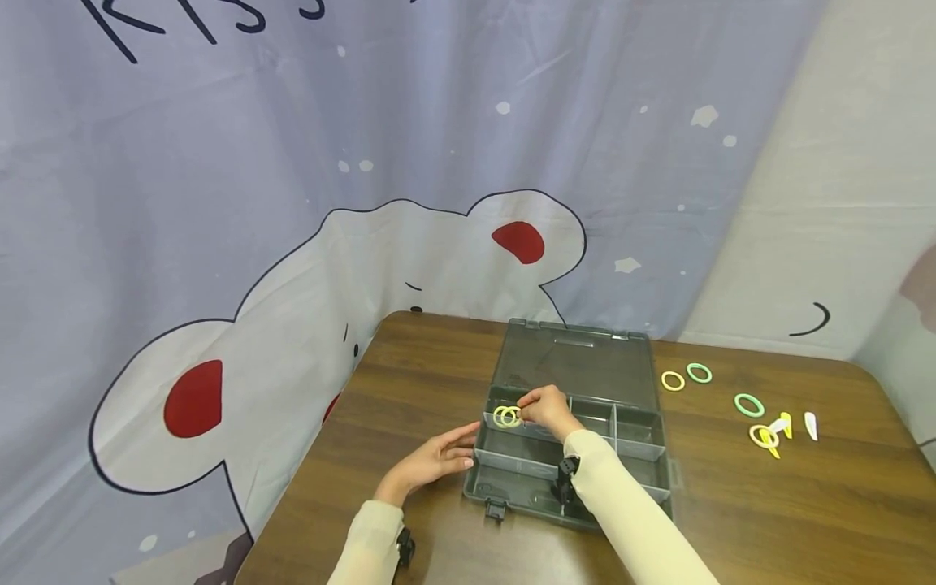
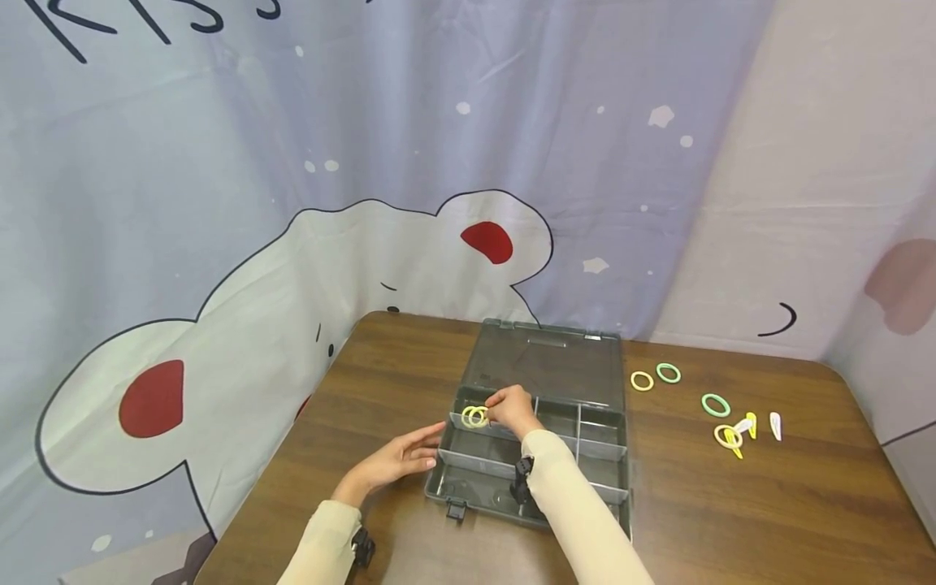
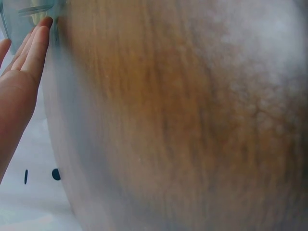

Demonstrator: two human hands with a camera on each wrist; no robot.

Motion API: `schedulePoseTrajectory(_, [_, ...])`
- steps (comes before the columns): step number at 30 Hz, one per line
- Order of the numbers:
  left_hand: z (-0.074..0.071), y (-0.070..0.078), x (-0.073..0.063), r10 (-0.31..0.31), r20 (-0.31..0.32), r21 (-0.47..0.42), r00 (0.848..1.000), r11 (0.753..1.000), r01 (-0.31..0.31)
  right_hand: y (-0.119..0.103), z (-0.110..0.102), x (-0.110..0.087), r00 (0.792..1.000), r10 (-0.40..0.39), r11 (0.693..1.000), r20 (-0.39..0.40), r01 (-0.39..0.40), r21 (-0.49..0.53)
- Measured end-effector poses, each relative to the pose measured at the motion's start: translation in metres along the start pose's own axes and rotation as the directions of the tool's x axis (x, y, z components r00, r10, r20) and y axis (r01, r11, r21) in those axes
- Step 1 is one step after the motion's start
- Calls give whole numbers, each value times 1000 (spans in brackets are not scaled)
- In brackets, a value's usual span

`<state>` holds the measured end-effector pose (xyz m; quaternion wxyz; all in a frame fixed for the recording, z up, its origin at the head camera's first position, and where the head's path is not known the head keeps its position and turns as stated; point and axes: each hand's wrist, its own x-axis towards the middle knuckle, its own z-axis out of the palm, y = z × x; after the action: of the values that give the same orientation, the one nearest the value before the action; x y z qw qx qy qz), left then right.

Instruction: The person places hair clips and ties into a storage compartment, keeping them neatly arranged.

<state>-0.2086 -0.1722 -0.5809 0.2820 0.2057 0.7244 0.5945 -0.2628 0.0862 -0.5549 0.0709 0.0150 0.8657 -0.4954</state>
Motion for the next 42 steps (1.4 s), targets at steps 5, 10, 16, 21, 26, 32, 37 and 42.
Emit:
schedulePoseTrajectory(5, [0, -1, 2, 1, 0, 1, 1000, 1000, -1, -2, -4, -1, 1000, -14, 999, -1, 14, -29])
schedulePoseTrajectory(10, [0, 0, 1, -7, 1, 7, 1000, 1000, 7, -5, -9, -3, 1000, -4, 998, -4, 4, -57])
schedulePoseTrajectory(16, [-1, 1, -1, -14, -7, 21, 1000, 1000, 14, -12, -20, 0, 995, 66, 996, 79, -71, 60])
schedulePoseTrajectory(21, [-2, 1, -2, -12, -8, 19, 1000, 1000, 12, -21, -39, 1, 984, -5, 990, 176, -20, 138])
schedulePoseTrajectory(26, [-1, 0, -1, 0, 5, 14, 1000, 1000, 0, -26, -65, 2, 977, -142, 984, 156, 123, 125])
schedulePoseTrajectory(32, [-1, -1, -1, 15, 13, 10, 1000, 1000, -15, -25, -99, 5, 960, -268, 963, 77, 268, 19])
schedulePoseTrajectory(37, [-1, 0, 0, 23, 9, 9, 1000, 1000, -23, -19, -130, 5, 956, -295, 955, -6, 294, -26])
schedulePoseTrajectory(42, [-1, 0, 0, 26, 14, 16, 1000, 1000, -26, -5, -163, 3, 952, -280, 960, -124, 278, -32])
